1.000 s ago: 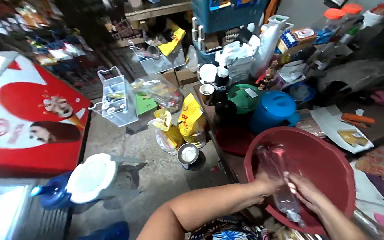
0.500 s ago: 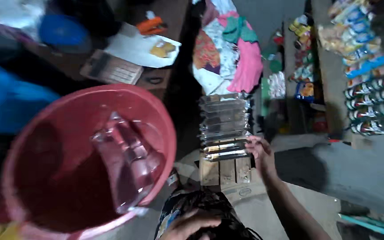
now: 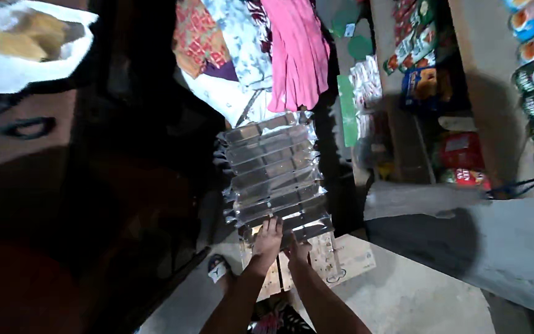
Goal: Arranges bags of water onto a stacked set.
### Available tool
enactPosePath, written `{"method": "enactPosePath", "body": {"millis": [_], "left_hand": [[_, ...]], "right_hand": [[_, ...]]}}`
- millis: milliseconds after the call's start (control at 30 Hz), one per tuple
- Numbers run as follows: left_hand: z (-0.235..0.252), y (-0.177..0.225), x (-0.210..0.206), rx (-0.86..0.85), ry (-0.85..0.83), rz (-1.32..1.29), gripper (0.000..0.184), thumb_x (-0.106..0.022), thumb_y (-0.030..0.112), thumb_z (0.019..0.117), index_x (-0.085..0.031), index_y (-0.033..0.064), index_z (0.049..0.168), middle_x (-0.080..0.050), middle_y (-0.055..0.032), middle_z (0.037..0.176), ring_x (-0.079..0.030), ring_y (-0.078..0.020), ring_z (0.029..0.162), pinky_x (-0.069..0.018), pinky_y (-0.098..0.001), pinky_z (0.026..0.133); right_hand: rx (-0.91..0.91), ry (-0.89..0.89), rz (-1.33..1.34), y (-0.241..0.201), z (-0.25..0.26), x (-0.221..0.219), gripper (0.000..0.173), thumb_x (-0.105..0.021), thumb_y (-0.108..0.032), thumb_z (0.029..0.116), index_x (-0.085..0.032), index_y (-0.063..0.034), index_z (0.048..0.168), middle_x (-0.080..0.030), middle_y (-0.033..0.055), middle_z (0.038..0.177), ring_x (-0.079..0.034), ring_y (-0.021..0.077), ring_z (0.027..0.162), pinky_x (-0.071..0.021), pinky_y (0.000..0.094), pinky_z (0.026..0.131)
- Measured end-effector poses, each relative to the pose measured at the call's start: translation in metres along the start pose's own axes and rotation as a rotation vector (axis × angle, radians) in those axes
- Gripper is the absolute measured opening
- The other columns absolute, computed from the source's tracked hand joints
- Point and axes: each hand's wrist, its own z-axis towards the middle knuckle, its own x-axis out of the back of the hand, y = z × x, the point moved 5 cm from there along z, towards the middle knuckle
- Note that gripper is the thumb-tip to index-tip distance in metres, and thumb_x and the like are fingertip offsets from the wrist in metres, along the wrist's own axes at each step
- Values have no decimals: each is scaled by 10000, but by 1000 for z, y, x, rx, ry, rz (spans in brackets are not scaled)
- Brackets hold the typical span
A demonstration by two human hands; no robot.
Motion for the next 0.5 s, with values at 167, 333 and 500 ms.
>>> {"method": "enactPosePath", "body": {"millis": [167, 333, 500], "left_hand": [[3, 5, -4, -66, 66, 58, 436, -604, 172, 1024, -561, 69, 1445, -572, -207, 1418, -548, -406, 1315, -472, -519, 1050], [3, 10, -14, -141, 208, 148, 444, -706, 188, 955, -621, 52, 1369, -643, -218, 1308, -632, -404, 1200, -527, -526, 953], [7, 10, -24, -173, 405, 324, 533, -712, -37, 869, -645, 127, 1372, -699, -162, 1207, -696, -348, 1084, -566, -495, 865]], "right_hand": [[48, -114, 120, -4, -5, 23, 688, -692, -69, 972, -253, 26, 1494, -547, 299, 1239, -653, 341, 926, -578, 459, 742], [93, -87, -55, 5, -2, 70, 707, -709, -122, 962, -299, 20, 1520, -581, 305, 1272, -620, 381, 1075, -533, 535, 880], [154, 14, -277, 14, 7, 48, 848, -807, -255, 890, -312, 63, 1500, -471, 356, 1414, -543, 449, 1247, -477, 568, 1021]]}}
